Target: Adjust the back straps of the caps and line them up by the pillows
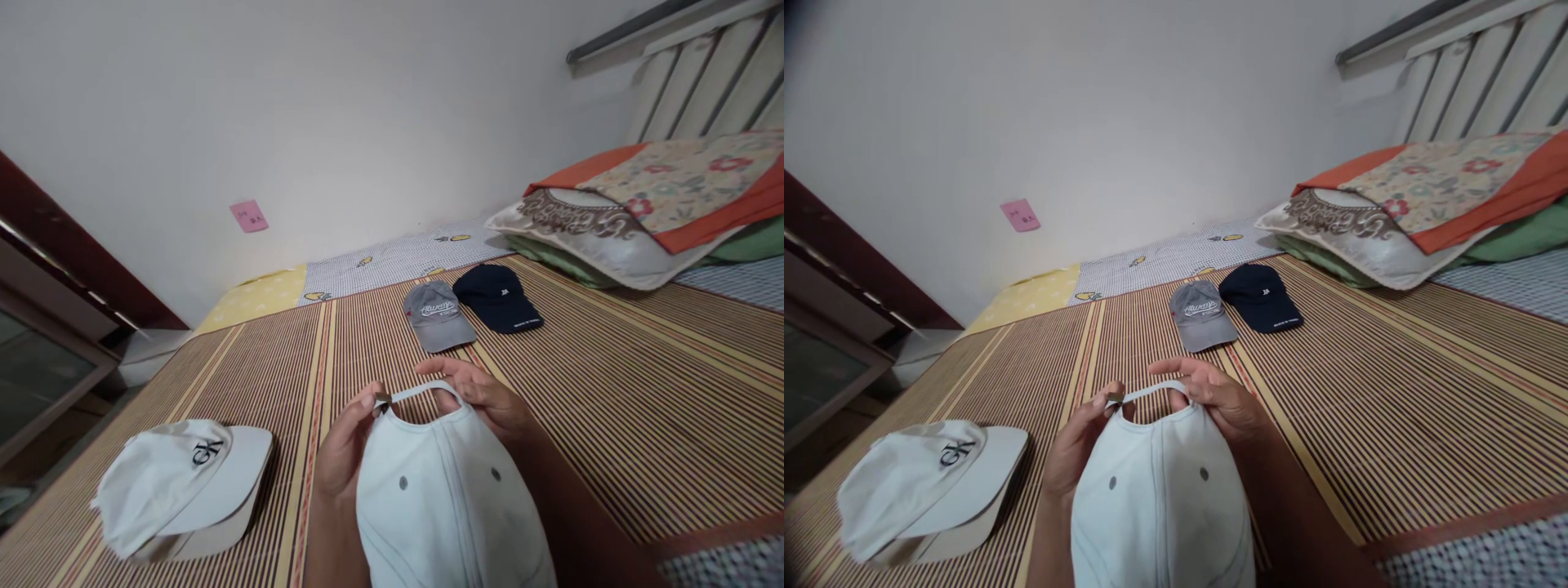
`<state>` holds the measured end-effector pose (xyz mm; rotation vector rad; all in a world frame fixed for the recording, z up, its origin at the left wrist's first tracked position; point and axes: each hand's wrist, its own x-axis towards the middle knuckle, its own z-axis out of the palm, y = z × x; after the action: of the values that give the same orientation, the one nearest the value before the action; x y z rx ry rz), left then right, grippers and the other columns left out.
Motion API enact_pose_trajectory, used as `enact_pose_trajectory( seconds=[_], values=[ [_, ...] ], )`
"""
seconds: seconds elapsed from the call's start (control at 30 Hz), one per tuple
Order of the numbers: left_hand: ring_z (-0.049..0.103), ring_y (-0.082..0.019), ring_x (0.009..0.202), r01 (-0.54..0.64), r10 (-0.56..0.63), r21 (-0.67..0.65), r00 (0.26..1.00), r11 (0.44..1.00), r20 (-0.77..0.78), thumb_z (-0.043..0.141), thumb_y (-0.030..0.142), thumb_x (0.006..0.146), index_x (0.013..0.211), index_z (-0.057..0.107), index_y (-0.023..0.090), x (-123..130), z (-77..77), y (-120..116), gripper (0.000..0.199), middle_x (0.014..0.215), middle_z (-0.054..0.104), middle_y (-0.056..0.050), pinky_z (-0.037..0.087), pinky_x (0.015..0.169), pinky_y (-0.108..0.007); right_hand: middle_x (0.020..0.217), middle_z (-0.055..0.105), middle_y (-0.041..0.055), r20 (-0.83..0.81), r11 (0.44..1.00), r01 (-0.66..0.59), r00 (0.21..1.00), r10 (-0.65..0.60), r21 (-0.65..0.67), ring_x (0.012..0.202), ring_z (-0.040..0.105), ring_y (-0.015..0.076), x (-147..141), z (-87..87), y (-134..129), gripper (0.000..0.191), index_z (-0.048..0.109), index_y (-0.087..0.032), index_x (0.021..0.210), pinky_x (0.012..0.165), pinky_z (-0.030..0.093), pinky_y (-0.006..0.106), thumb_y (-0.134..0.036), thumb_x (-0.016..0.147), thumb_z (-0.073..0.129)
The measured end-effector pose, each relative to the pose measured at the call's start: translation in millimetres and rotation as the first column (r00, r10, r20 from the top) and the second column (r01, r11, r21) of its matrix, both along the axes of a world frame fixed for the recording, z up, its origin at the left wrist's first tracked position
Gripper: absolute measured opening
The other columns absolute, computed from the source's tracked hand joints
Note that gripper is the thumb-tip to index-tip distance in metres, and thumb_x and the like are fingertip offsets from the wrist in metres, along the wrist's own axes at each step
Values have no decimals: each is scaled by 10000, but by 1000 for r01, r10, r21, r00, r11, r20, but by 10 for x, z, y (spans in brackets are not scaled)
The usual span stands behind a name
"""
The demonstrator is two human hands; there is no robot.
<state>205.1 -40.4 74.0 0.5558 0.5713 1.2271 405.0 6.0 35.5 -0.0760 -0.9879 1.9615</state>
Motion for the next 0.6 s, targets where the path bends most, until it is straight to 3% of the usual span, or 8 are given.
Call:
enact_pose_trajectory(
  seconds=[0.23,0.37,0.6],
  values=[
    [632,-121,723,-45,44,-18,999,999,-30,773,194,809,894,697,140,-60,-14,-10,125,710,581,19,537,740,-191,723,596,-5,-13,1000,-15,1000,15,3,568,466,70,77,-26,27,542,665,-118,1248,516,424,149,-347,792,848],
    [628,-112,694,-57,57,-16,998,998,-31,772,196,815,871,687,148,-67,-27,-3,112,720,593,16,544,731,-191,795,587,2,7,1000,-18,1000,18,19,609,472,64,98,-25,18,566,676,-127,1227,546,416,147,-301,730,884],
    [596,-93,645,44,-41,-32,995,999,91,752,174,814,853,635,134,-90,-55,20,129,691,551,29,504,648,-179,799,541,-13,-21,1000,-14,1000,14,6,624,486,66,30,-40,36,370,699,-145,1096,568,409,155,-274,774,830]
  ],
)
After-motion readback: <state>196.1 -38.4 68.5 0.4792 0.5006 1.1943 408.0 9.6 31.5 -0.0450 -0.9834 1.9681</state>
